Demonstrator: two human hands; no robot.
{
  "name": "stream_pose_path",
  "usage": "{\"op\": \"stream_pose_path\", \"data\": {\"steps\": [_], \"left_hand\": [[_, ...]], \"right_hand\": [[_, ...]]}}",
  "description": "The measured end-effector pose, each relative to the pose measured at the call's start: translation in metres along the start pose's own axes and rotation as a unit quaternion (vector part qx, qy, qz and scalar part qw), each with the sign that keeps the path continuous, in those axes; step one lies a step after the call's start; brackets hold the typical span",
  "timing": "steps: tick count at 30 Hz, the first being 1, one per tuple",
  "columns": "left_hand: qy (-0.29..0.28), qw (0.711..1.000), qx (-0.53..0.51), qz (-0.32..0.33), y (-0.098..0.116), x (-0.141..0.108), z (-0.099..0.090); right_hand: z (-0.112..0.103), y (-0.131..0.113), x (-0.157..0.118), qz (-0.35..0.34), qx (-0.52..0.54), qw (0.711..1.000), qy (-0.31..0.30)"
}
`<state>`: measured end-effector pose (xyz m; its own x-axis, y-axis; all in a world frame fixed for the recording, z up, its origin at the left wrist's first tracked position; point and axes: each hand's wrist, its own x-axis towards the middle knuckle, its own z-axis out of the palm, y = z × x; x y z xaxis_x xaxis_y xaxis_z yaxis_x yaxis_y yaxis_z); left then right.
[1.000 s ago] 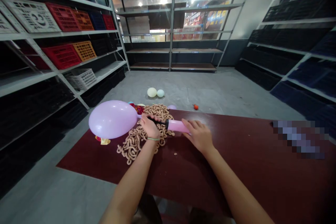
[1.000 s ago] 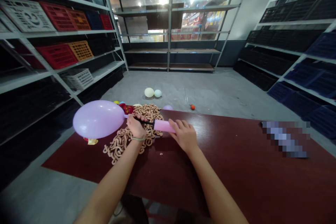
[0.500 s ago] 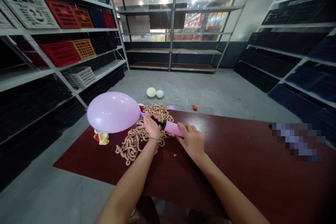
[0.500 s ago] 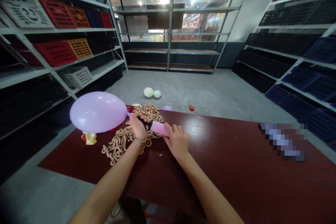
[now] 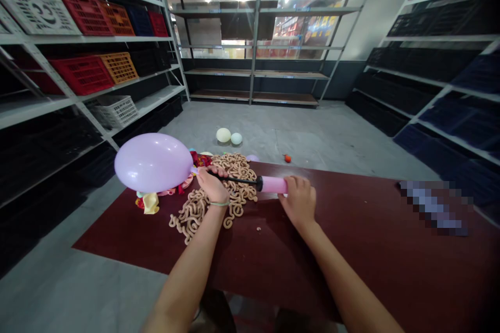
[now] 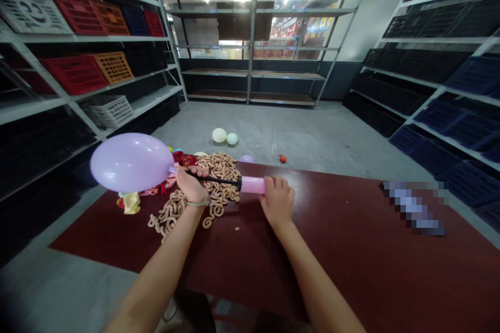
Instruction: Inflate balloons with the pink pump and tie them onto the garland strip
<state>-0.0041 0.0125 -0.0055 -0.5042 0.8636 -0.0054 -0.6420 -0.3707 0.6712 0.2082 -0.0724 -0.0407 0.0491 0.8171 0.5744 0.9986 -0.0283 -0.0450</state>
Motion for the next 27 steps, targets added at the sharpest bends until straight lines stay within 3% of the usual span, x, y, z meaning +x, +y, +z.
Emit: {"op": "stream_pose_path", "data": {"steps": [4,7,9,13,16,21,24,27], "left_hand": [[0.007,1.0,0.006,0.002,-0.01,-0.012,0.001],[-0.025,0.999,0.012,-0.015,-0.015,-0.019,0.004],[-0.037,0.999,0.007,-0.012,-0.014,-0.019,0.006],[-0.005,1.0,0.002,0.012,-0.003,-0.006,0.006],[0.009,1.0,0.001,0.018,0.003,0.004,0.003],[0.014,1.0,0.005,0.009,-0.003,-0.003,0.001],[0.001,1.0,0.012,-0.008,-0.013,-0.016,0.003],[-0.024,0.999,0.019,-0.03,-0.016,-0.02,0.004]], "right_hand": [[-0.005,-0.032,-0.008,-0.081,0.045,0.994,-0.051],[-0.004,-0.025,-0.008,-0.133,0.07,0.987,-0.054],[-0.001,-0.01,-0.005,-0.127,0.061,0.989,-0.039],[0.003,0.023,0.003,-0.059,0.013,0.998,0.003],[0.002,0.032,0.005,-0.028,-0.006,0.999,0.022],[-0.007,-0.003,-0.001,-0.024,0.003,1.0,-0.015],[-0.008,-0.027,-0.008,-0.068,0.036,0.996,-0.052],[-0.005,-0.029,-0.009,-0.119,0.064,0.988,-0.073]]}}
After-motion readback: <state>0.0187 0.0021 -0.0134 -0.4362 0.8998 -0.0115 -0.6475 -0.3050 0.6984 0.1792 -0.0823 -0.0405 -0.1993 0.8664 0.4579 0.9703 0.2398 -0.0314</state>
